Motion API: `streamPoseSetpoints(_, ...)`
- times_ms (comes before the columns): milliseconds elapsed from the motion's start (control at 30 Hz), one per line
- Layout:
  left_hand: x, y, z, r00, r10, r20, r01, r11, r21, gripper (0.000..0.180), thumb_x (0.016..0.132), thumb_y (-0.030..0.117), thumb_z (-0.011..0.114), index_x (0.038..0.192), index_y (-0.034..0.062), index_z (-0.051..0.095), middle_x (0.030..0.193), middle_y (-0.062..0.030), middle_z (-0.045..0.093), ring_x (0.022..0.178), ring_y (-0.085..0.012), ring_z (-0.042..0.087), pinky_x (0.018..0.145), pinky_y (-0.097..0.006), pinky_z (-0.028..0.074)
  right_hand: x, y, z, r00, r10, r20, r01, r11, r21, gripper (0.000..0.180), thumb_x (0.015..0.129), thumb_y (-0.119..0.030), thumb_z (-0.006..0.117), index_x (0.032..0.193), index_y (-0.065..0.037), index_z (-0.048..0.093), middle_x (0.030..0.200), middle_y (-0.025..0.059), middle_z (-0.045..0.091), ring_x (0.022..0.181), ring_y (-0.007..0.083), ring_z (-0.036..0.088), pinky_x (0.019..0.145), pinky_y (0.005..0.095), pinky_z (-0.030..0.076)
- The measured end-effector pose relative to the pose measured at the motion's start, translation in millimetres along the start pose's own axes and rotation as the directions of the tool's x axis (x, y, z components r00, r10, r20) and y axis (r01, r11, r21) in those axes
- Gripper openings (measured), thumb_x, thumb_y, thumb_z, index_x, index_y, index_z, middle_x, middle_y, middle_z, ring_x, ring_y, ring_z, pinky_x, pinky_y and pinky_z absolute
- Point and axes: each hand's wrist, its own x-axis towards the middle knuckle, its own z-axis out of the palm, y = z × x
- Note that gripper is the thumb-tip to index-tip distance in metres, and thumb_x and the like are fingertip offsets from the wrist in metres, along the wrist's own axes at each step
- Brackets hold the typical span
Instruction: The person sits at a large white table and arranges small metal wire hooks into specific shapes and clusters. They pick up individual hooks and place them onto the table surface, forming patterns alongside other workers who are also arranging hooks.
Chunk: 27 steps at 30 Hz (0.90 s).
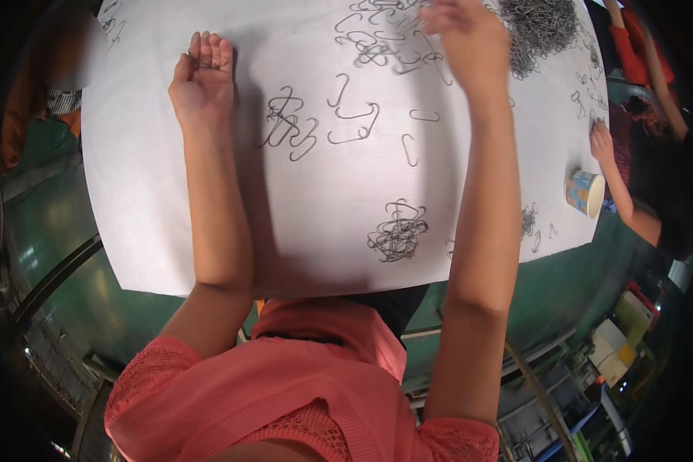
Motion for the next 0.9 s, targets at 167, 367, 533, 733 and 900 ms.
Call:
streamPoseSetpoints(167,-5.5,-3.0,4.5,1.000,0.005,-0.009,-0.004,0.999,0.047,0.035,0.096,0.018,0.023,0.107,-0.0063,0.046,0.098,-0.0157,0.053,0.088,-0.0248,0.054,0.082,-0.038,0.049,-23.1,-6.5,-28.2,0.990,0.137,-0.029,-0.131,0.979,0.159,0.016,0.084,-0.005,0.049,0.092,-0.003,0.062,0.091,0.0042,0.066,0.077,0.0152,0.063,0.067,0.0240,0.045)
streamPoseSetpoints(367,-6.8,-6.3,6.4,1.000,-0.023,0.022,0.021,0.997,0.076,0.035,0.096,0.019,0.024,0.108,-0.0065,0.045,0.099,-0.0157,0.052,0.089,-0.0248,0.053,0.082,-0.037,0.049,-57.3,3.4,-1.3,0.991,-0.060,0.119,0.081,0.980,-0.180,0.022,0.076,-0.003,0.052,0.093,-0.007,0.064,0.095,0.0078,0.063,0.089,0.0232,0.058,0.079,0.0318,0.045)
streamPoseSetpoints(533,-9.5,-14.7,7.6,0.998,-0.052,0.036,0.048,0.993,0.104,0.035,0.096,0.019,0.025,0.111,-0.0064,0.044,0.101,-0.0157,0.051,0.090,-0.0245,0.053,0.082,-0.037,0.049,-61.3,-3.9,58.5,0.969,-0.245,0.044,0.237,0.854,-0.463,0.022,0.075,-0.003,0.055,0.092,-0.010,0.066,0.087,0.0067,0.062,0.086,0.0262,0.057,0.079,0.0352,0.045)
streamPoseSetpoints(733,-10.9,-12.3,9.5,0.998,-0.059,0.032,0.055,0.993,0.104,0.036,0.096,0.020,0.025,0.111,-0.0066,0.044,0.100,-0.0154,0.052,0.090,-0.0244,0.053,0.082,-0.037,0.049,-30.5,-16.3,54.3,0.991,-0.109,0.074,0.128,0.928,-0.350,0.011,0.077,-0.007,0.060,0.087,-0.008,0.066,0.084,0.0065,0.064,0.074,0.0221,0.061,0.069,0.0337,0.048)
streamPoseSetpoints(900,-10.2,-12.9,9.1,0.997,-0.065,0.046,0.061,0.995,0.085,0.036,0.096,0.020,0.025,0.109,-0.0061,0.046,0.098,-0.0146,0.053,0.089,-0.0238,0.054,0.081,-0.036,0.049,13.7,-12.4,56.1,0.950,0.032,0.310,0.134,0.857,-0.498,0.010,0.080,-0.014,0.058,0.084,-0.008,0.064,0.084,0.0068,0.065,0.075,0.0226,0.061,0.068,0.0346,0.047)
